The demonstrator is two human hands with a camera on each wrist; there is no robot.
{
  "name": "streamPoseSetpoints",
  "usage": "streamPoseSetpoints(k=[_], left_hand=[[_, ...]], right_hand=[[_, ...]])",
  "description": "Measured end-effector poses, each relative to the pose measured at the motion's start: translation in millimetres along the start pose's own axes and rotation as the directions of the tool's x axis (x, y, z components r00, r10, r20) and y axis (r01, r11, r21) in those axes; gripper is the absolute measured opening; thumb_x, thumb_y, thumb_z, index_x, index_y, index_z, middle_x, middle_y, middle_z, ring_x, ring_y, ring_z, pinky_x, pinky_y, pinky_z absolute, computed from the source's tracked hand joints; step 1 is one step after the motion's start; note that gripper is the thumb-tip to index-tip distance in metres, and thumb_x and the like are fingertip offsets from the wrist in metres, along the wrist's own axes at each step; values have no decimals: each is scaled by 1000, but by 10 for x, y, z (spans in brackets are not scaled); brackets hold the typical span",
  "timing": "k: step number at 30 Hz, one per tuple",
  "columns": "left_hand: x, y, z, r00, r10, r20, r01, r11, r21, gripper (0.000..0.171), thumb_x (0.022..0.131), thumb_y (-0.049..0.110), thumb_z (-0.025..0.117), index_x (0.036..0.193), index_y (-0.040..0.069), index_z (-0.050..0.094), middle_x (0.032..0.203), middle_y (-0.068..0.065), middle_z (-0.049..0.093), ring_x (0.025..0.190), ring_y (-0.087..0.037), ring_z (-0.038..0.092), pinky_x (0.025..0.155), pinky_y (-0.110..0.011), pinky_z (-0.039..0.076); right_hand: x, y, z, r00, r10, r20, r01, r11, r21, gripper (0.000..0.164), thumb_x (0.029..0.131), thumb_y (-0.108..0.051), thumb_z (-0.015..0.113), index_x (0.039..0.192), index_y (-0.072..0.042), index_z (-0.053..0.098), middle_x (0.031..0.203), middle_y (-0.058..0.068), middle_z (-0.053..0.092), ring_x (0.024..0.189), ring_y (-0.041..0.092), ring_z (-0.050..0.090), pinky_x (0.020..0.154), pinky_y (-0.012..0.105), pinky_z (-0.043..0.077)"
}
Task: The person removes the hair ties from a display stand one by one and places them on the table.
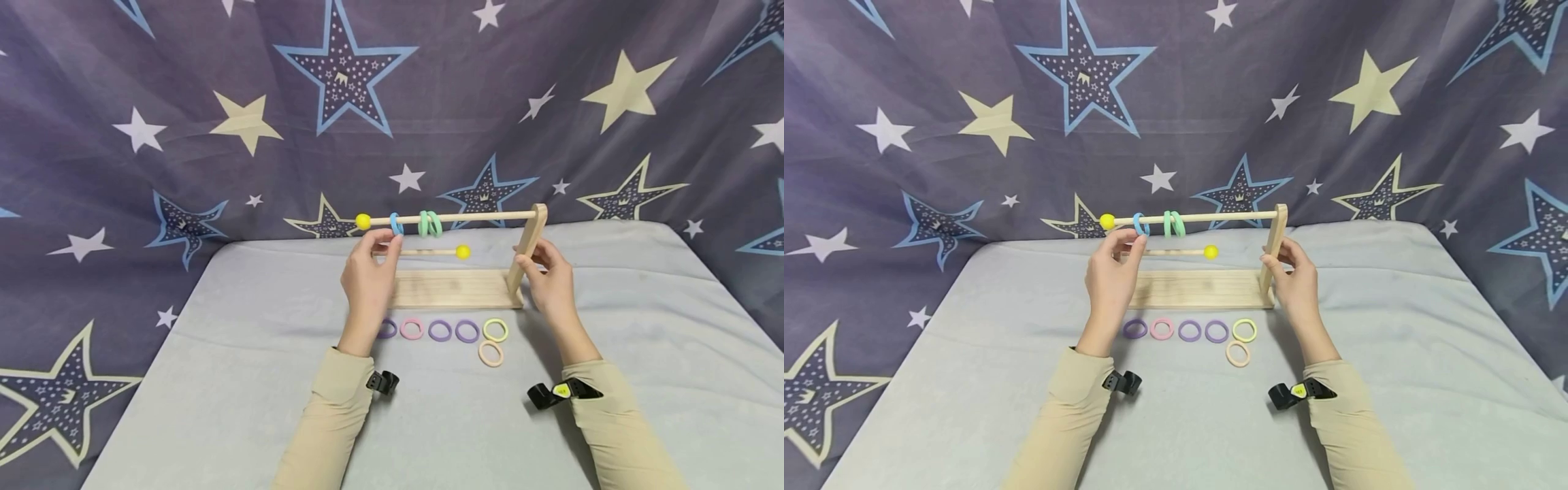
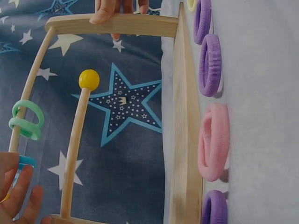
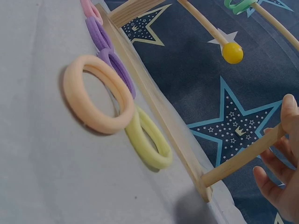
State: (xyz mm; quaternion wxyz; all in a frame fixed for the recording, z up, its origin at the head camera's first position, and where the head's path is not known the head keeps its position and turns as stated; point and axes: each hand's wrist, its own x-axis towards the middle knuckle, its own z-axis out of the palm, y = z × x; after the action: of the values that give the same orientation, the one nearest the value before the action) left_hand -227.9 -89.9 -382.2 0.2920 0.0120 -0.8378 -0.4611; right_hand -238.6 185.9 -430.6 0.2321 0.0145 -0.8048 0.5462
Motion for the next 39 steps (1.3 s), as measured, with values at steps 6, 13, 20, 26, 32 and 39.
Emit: streamPoseSetpoints(k=[6, 13, 20, 26, 32, 39], left_hand=[[11, -2, -25, 999, 11, -42, -11, 1000, 11, 20, 93, 37, 70, 103, 20, 74, 97, 2, 72, 89, -17, 66, 72, -41, 48], [22, -11, -61, 998, 8, -57, -7, 1000, 18, 20, 92, 36, 72, 102, 19, 75, 92, -2, 72, 88, -23, 66, 70, -42, 48], [23, -33, -88, 995, 18, -94, -13, 999, 47, 20, 90, 37, 73, 98, 18, 75, 88, -7, 71, 81, -24, 64, 66, -43, 47], [16, -66, -112, 995, 21, -102, -15, 998, 53, 20, 91, 37, 73, 97, 18, 75, 85, -4, 69, 81, -26, 63, 66, -43, 46], [45, -92, -145, 991, 38, -130, -29, 997, 73, 18, 92, 35, 72, 100, 19, 75, 87, 0, 71, 84, -22, 64, 68, -44, 47], [51, -111, -205, 990, 48, -133, -37, 996, 81, 18, 91, 34, 72, 101, 19, 74, 92, -1, 73, 88, -24, 65, 69, -45, 47]], right_hand=[[-7, -27, 12, 1000, 1, 3, -1, 1000, 10, 39, 92, -13, 68, 128, 1, 61, 116, 18, 69, 92, -5, 56, 77, 13, 47], [4, -22, 30, 1000, 8, 6, -8, 1000, 6, 39, 93, -14, 68, 128, 2, 60, 117, 19, 68, 93, -5, 55, 77, 14, 47], [6, -3, 40, 1000, 7, 1, -7, 1000, -9, 39, 93, -14, 67, 128, 2, 61, 117, 18, 68, 94, -3, 56, 77, 15, 47], [-2, 20, 37, 1000, 18, 4, -18, 1000, -18, 40, 93, -16, 67, 129, 1, 60, 118, 17, 68, 95, -1, 56, 80, 15, 47], [-1, 17, 24, 1000, 18, 1, -18, 1000, -10, 41, 93, -17, 66, 129, 2, 60, 118, 18, 68, 95, -3, 55, 82, 16, 47], [-3, -3, 6, 1000, 24, -5, -24, 1000, -9, 42, 93, -16, 67, 129, 2, 60, 118, 18, 68, 94, -4, 55, 82, 16, 46]])
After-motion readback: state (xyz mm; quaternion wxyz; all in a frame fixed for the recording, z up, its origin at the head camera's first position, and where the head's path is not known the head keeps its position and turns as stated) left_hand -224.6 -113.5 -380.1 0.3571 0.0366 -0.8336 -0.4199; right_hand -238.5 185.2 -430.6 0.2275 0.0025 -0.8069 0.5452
